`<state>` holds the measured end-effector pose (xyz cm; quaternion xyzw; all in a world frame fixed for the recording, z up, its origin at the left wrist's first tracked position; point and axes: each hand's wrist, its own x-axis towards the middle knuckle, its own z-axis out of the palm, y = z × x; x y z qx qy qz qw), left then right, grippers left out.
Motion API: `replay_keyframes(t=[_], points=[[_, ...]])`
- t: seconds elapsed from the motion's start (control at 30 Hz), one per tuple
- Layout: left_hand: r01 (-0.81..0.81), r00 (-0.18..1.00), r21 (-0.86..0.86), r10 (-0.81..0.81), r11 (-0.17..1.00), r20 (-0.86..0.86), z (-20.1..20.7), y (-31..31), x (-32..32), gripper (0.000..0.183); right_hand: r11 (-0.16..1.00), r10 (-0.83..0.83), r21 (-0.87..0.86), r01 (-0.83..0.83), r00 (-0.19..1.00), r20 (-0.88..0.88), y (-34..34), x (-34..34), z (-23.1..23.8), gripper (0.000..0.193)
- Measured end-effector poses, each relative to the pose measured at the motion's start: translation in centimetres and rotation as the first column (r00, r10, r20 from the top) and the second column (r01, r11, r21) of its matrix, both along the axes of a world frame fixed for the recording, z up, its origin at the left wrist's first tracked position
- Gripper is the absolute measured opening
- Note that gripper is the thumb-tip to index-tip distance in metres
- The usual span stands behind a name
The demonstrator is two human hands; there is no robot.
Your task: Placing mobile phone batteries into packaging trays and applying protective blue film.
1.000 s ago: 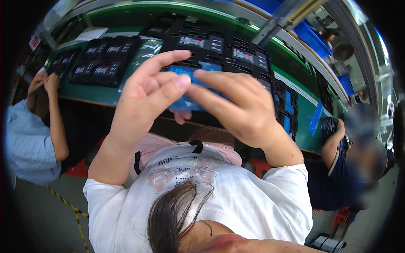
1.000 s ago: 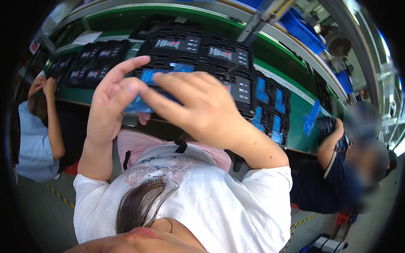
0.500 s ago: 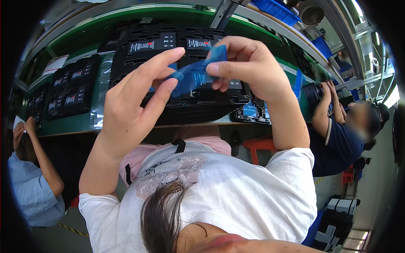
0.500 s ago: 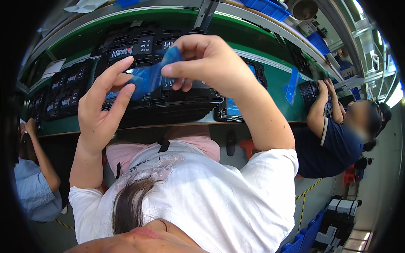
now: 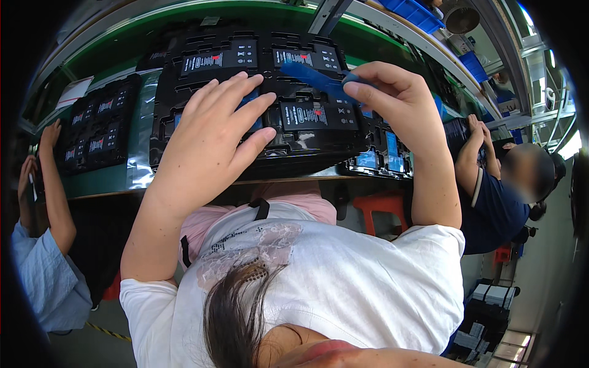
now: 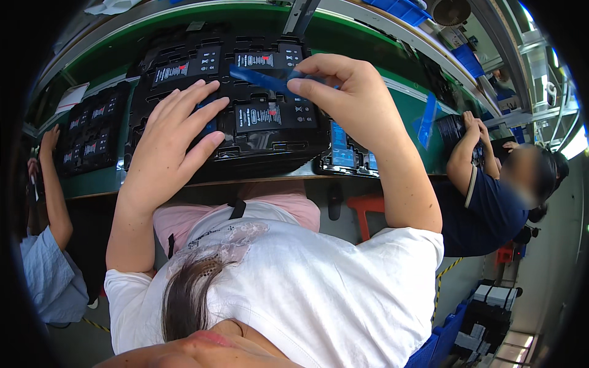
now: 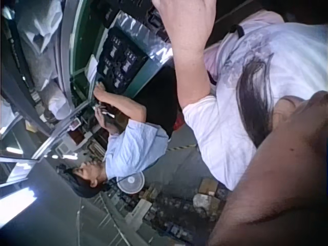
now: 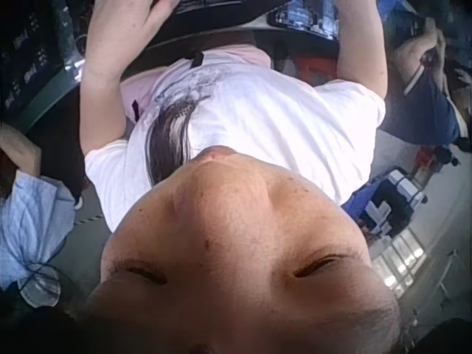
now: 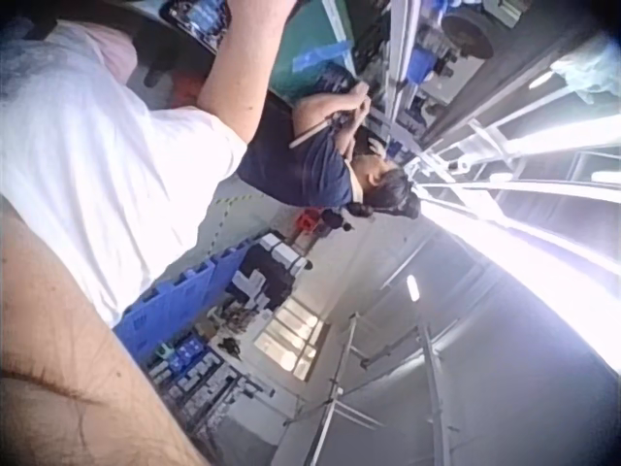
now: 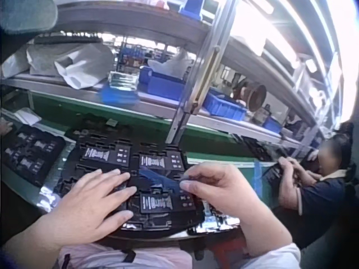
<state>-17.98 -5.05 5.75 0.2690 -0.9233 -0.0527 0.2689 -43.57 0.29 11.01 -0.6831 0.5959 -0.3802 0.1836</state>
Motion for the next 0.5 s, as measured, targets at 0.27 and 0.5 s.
replay_keyframes(t=[0.27, 0.5], points=[[0.004, 1.000, -0.007, -0.004, 1.000, -0.002, 0.0, 0.1, -0.2, 0.037, 0.924, -0.182, 0.365, 0.115, 0.971, 0.155, 0.0, 0.3, 0.5, 0.028], [-0.013, 1.000, -0.005, 0.013, 1.000, 0.004, -0.2, 0.0, -0.2, 0.038, 0.879, -0.175, 0.423, 0.222, 0.973, -0.148, -0.9, 0.9, 0.5, 0.030]])
